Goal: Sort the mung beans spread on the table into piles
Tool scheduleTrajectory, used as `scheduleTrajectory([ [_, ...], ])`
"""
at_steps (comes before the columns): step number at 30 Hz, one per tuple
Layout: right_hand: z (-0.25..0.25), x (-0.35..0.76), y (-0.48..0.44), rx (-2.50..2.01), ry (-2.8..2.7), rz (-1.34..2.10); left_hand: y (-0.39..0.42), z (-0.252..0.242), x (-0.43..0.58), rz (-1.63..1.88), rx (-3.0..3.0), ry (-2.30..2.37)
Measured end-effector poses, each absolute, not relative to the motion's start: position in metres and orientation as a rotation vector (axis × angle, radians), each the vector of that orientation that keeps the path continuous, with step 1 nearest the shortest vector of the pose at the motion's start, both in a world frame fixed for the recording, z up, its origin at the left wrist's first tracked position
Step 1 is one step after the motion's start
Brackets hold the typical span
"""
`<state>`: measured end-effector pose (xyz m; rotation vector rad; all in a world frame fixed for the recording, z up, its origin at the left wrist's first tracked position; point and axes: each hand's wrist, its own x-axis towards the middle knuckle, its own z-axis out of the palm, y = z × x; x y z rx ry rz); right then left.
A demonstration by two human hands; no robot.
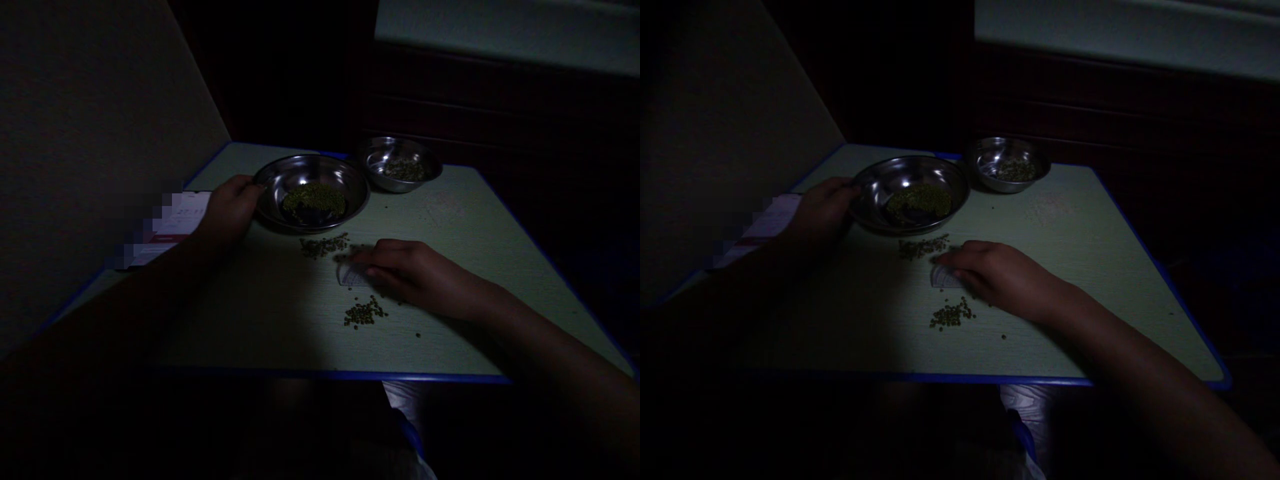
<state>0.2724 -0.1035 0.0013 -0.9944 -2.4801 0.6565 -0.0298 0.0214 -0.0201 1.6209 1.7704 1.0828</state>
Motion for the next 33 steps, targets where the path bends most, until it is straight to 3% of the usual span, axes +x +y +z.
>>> scheduleTrajectory([
  [17, 0.004, 0.282, -0.104, -1.181, -2.383, 0.497, 0.023, -0.022, -0.030, 1.096, 1.608, 1.776],
  [33, 0.003, 0.272, -0.109, -1.044, -2.476, 0.645, 0.025, -0.024, -0.033, 1.089, 1.615, 1.758],
])
